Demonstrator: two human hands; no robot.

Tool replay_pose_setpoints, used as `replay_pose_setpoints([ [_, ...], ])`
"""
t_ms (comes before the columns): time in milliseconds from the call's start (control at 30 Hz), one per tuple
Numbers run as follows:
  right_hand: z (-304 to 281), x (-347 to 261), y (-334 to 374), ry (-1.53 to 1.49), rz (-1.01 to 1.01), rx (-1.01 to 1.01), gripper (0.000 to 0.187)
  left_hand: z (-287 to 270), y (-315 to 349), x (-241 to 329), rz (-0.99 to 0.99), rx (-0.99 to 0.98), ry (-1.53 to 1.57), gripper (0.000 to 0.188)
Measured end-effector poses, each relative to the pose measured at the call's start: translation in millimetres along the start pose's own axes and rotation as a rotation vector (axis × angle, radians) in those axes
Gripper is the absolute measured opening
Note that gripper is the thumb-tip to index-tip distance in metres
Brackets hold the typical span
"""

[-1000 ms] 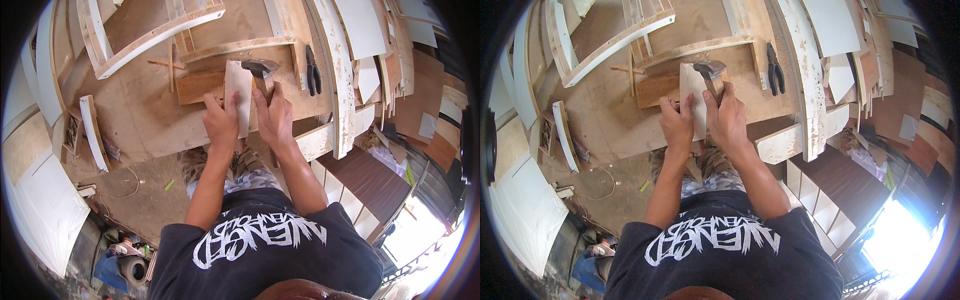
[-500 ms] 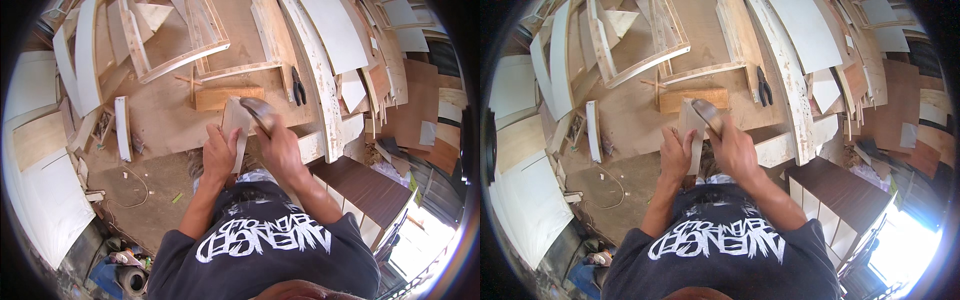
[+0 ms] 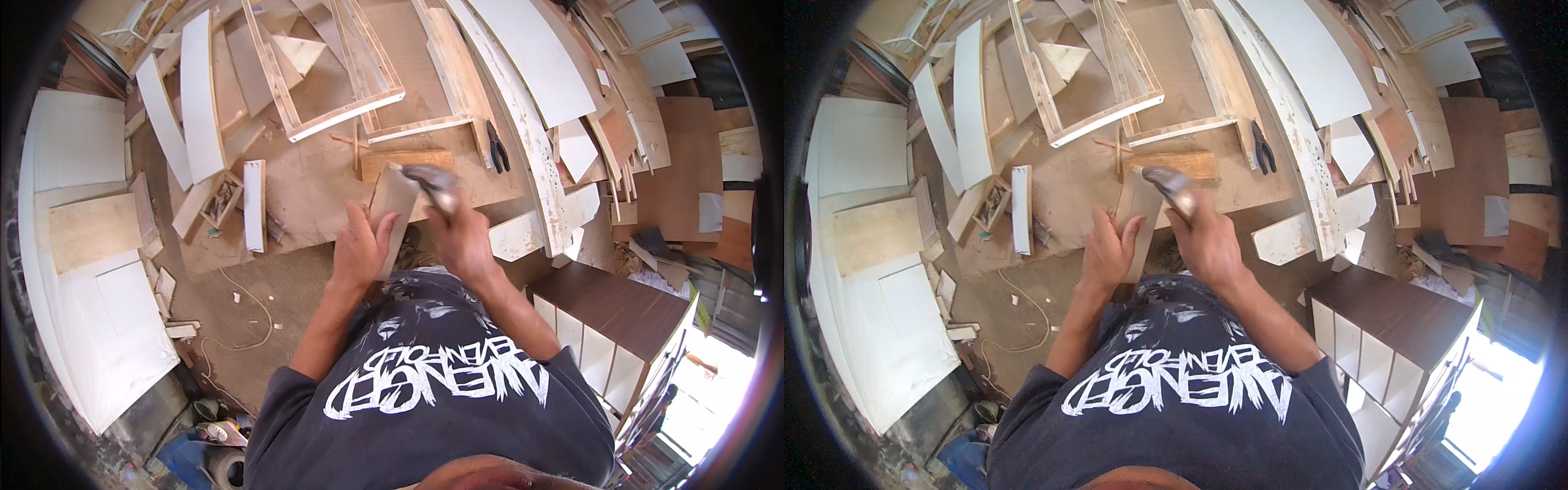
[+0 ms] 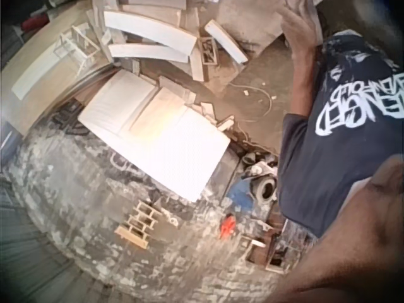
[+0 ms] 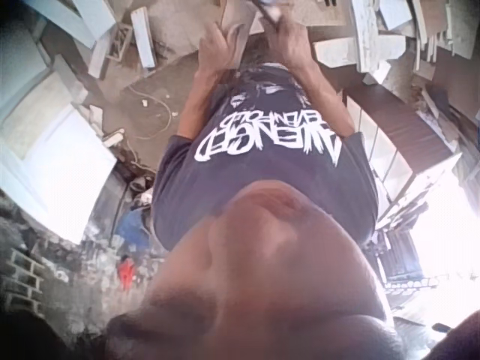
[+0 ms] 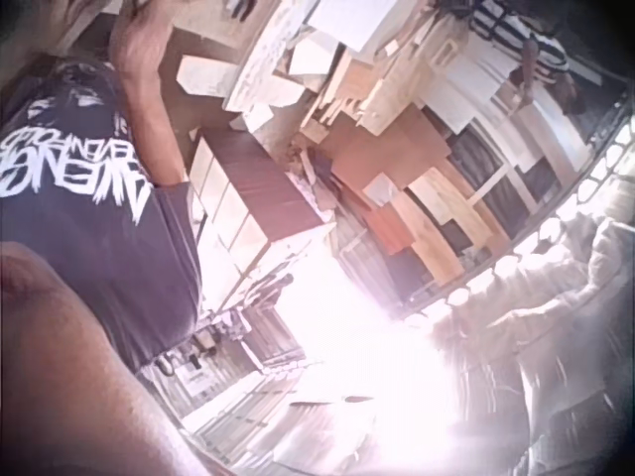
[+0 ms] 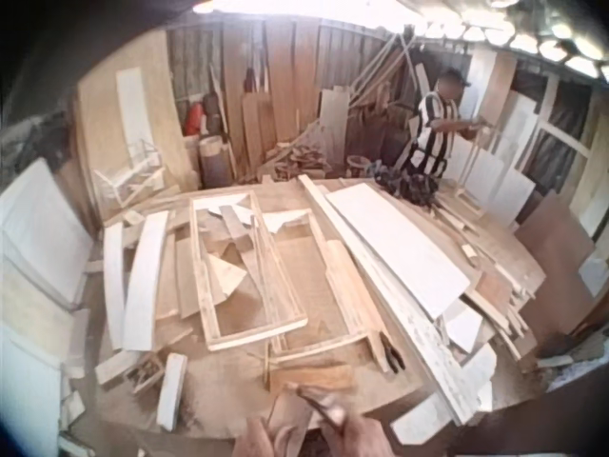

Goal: The person hammers nails into wooden boards and uses pliers to pull out a nail while assembling a wooden frame.

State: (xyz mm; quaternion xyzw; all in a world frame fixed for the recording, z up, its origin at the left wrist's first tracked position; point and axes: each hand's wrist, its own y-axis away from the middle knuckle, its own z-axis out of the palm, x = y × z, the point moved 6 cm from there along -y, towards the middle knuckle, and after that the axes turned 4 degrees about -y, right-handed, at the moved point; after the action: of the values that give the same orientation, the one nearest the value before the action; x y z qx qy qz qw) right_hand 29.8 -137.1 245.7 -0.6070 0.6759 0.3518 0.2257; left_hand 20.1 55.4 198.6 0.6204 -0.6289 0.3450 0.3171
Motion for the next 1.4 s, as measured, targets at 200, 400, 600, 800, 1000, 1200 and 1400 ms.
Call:
replay_pose_setpoints([
  [200, -1, -38, 5, -0.200, -0.240, 0.076, 0.040, -27, 4, -38, -0.058, 0.016, -0.285, 0.053],
  [400, 26, -12, 2, -0.179, -0.013, 0.117, 0.039, 7, -24, -57, -0.013, -0.025, -0.136, 0.055],
  [600, 21, 70, -4, -0.297, 0.256, 0.250, 0.048, 98, -82, -95, -0.120, 0.006, 0.027, 0.053],
  [800, 2, 128, -52, -0.373, 0.318, 0.217, 0.051, 167, -138, -101, -0.356, 0.135, 0.094, 0.056],
  [1000, 0, 156, -119, -0.224, 0.289, 0.048, 0.054, 186, -141, -106, -0.477, 0.189, 0.047, 0.057],
  [1200, 6, 111, -195, 0.046, 0.012, -0.137, 0.046, 192, -138, -102, -0.555, 0.254, 0.025, 0.056],
  [1400, 25, 94, -231, 0.206, -0.130, -0.170, 0.036, 198, -133, -99, -0.587, 0.275, 0.072, 0.056],
])
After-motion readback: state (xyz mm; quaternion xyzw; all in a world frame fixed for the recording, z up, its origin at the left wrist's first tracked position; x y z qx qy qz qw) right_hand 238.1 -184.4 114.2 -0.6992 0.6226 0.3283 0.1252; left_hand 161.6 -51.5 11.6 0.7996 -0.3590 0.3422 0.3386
